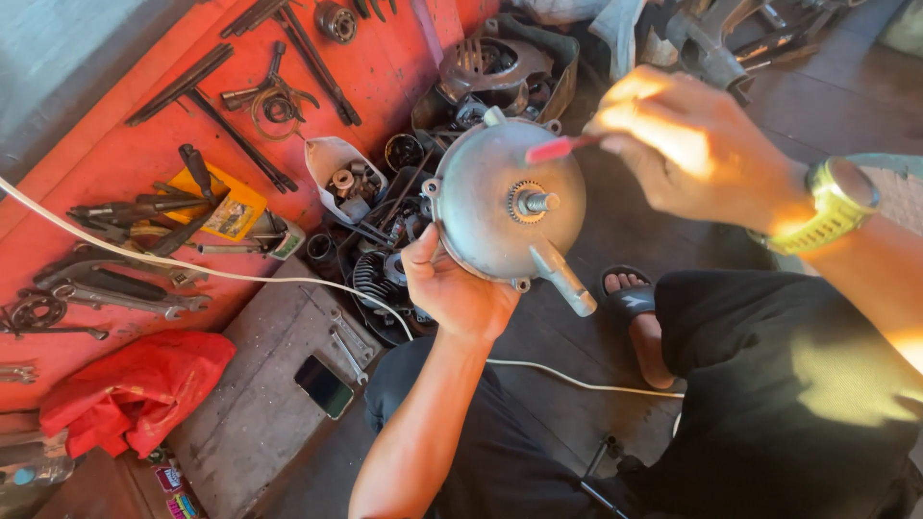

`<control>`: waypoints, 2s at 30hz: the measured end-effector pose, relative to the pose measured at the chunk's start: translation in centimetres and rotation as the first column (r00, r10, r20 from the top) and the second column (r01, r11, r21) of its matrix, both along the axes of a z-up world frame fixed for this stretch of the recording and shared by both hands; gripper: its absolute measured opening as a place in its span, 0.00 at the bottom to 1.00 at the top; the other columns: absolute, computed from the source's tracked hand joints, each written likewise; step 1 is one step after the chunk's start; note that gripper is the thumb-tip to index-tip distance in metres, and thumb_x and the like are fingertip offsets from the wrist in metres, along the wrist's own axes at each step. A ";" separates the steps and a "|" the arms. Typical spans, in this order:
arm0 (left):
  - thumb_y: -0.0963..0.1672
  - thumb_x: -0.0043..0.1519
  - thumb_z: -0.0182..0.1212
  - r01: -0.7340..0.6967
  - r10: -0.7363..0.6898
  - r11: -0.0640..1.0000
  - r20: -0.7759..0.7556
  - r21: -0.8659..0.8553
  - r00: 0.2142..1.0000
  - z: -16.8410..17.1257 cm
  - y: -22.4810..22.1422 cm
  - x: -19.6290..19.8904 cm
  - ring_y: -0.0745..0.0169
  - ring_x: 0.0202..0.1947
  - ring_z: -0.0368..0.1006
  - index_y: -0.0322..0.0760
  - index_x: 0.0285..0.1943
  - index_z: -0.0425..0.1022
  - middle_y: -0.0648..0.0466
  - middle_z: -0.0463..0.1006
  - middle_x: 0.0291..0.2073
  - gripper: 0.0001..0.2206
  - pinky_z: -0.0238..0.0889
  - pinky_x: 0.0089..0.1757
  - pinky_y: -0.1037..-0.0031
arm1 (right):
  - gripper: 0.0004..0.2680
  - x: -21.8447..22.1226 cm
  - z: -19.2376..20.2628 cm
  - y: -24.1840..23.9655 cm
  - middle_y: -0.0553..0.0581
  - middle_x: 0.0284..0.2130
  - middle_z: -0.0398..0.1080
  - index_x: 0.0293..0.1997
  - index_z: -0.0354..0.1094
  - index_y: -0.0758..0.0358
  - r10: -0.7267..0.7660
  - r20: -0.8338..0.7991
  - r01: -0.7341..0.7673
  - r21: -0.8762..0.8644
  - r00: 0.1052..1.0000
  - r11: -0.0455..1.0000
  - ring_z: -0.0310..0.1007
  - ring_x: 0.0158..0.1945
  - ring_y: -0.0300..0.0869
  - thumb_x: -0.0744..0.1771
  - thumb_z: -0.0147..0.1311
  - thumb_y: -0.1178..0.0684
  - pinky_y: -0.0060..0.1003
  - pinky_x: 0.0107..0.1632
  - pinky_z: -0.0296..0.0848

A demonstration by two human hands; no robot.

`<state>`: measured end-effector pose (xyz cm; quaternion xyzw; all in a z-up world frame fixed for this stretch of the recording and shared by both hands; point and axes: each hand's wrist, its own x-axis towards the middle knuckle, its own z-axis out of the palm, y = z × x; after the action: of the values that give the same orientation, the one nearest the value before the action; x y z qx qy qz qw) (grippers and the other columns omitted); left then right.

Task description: Cleaning a motorcycle brake drum using a toothbrush in a workshop environment.

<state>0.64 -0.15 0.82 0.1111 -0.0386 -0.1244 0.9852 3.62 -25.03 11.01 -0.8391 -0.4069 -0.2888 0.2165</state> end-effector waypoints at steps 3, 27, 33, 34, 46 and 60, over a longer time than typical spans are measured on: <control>0.51 0.68 0.47 0.015 -0.017 1.000 0.081 0.023 0.997 1.0 -0.3 -0.3 0.54 0.58 0.72 0.33 0.66 0.70 0.46 0.76 0.59 0.23 0.64 0.55 0.63 | 0.06 -1.0 0.7 1.1 0.60 0.46 0.71 0.47 0.70 0.69 0.048 -0.035 -0.049 -0.017 0.998 0.999 0.65 0.36 0.50 0.67 0.58 0.68 0.41 0.45 0.66; 0.54 0.74 0.47 0.113 -0.094 0.985 0.141 -0.133 0.985 1.9 -0.7 -0.3 0.52 0.66 0.68 0.34 0.72 0.65 0.45 0.71 0.66 0.25 0.59 0.65 0.56 | 0.09 -1.0 1.2 1.0 0.55 0.45 0.71 0.44 0.74 0.62 0.051 0.166 -0.016 -0.205 0.985 0.979 0.69 0.40 0.44 0.65 0.59 0.70 0.41 0.57 0.59; 0.54 0.76 0.47 0.035 -0.017 0.993 0.154 -0.114 0.988 1.9 -1.0 -0.3 0.57 0.63 0.71 0.37 0.71 0.67 0.49 0.74 0.63 0.23 0.63 0.63 0.63 | 0.05 -0.2 0.8 -0.2 0.58 0.46 0.73 0.42 0.76 0.70 -0.028 0.231 0.060 -0.132 0.973 0.989 0.67 0.41 0.48 0.68 0.67 0.70 0.42 0.56 0.63; 0.54 0.76 0.47 0.033 -0.014 0.993 0.158 -0.116 0.987 2.0 -0.9 -0.2 0.57 0.63 0.71 0.37 0.71 0.67 0.49 0.74 0.63 0.23 0.63 0.63 0.63 | 0.05 -0.5 1.1 0.3 0.58 0.46 0.73 0.42 0.76 0.70 -0.024 0.235 0.057 -0.134 0.972 0.989 0.67 0.41 0.48 0.68 0.67 0.70 0.42 0.56 0.63; 0.56 0.74 0.46 -0.170 0.159 0.984 0.145 0.062 0.977 2.0 -1.2 -0.4 0.57 0.61 0.70 0.36 0.70 0.66 0.48 0.74 0.61 0.26 0.62 0.61 0.63 | 0.08 -1.4 1.5 1.0 0.54 0.47 0.73 0.44 0.75 0.62 0.037 0.226 0.019 -0.242 0.973 0.970 0.70 0.45 0.43 0.64 0.61 0.68 0.43 0.58 0.61; 0.55 0.75 0.46 -0.207 0.196 0.978 0.208 0.030 0.958 2.1 -1.1 -0.5 0.58 0.60 0.71 0.36 0.69 0.69 0.49 0.76 0.60 0.23 0.61 0.61 0.64 | 0.07 -0.8 0.9 0.4 0.59 0.45 0.74 0.42 0.74 0.68 0.018 0.131 0.001 -0.145 0.991 0.989 0.69 0.42 0.49 0.66 0.66 0.70 0.44 0.54 0.62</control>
<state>0.13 -1.21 2.91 0.1520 -0.1246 -0.0122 0.9804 2.82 -24.59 11.94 -0.8299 -0.4438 -0.3124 0.1290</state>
